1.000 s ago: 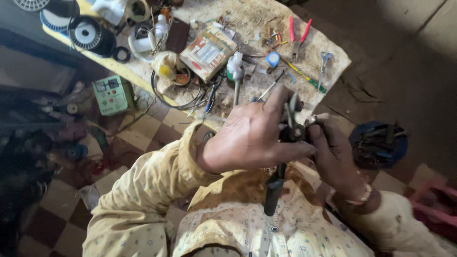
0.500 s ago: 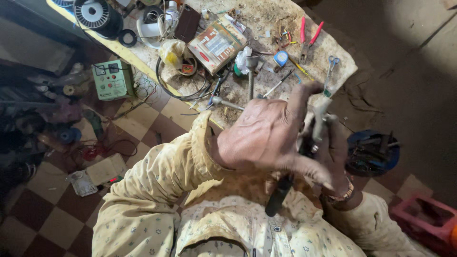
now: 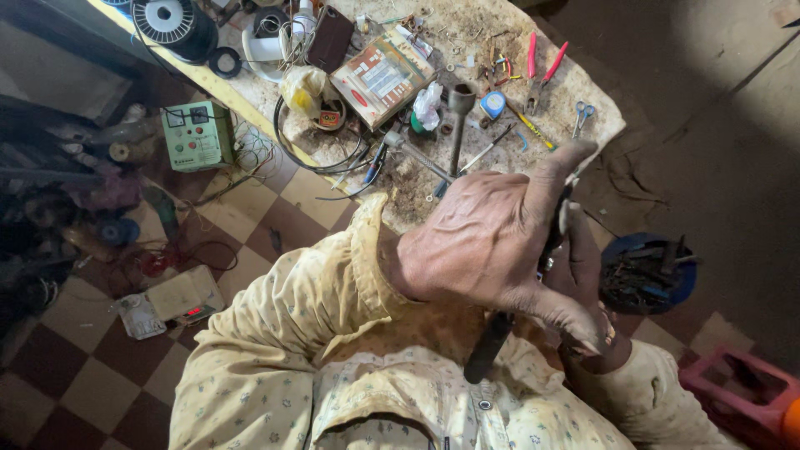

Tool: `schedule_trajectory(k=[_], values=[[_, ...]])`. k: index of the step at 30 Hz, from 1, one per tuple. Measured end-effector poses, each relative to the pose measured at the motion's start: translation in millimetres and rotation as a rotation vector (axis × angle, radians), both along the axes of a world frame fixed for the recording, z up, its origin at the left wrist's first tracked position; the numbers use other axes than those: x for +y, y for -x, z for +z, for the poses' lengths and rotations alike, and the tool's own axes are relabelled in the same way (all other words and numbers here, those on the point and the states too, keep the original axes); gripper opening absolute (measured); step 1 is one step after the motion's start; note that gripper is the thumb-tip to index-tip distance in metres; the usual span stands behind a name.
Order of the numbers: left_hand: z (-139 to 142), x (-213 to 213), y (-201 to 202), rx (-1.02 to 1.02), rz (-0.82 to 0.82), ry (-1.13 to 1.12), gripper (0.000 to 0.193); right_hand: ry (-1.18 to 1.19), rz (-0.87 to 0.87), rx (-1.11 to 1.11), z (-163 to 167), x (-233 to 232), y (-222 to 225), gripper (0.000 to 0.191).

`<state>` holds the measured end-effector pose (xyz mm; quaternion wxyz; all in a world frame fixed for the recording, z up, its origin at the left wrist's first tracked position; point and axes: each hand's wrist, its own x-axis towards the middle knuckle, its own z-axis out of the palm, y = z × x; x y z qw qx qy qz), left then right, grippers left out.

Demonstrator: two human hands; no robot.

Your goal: The person repairs a pair of tin snips at a cluttered workbench. They hold the snips in one hand and use a spanner to loosen and tighten the pivot bolt and nut, repeatedly repositioning the tool and testing the handles by hand before continuing to work on the fastener.

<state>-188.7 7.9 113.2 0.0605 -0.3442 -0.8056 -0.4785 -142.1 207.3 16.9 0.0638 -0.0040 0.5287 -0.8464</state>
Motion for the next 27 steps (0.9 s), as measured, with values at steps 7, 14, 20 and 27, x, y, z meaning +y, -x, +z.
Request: schedule_trajectory(k=[7,14,20,27], values=[[-1,8,-8,-0.096,0.067,-0.061,0.116,-0.535,0.041,0.113,6,23,-8,0.04],[-11,23,-3,-0.105,0.117,-0.111,0.042,-0.737,0.026,0.139,29,26,-1,0.031],[-19,18,2,-0.284,-0.014,-0.179,0.029,-0.968,-0.103,0.257,52,37,14,0.017],[-25,13,6,-0.262,-0.112,-0.345,0.025,-1.13,0.255,0.521,109,61,26,0.016]])
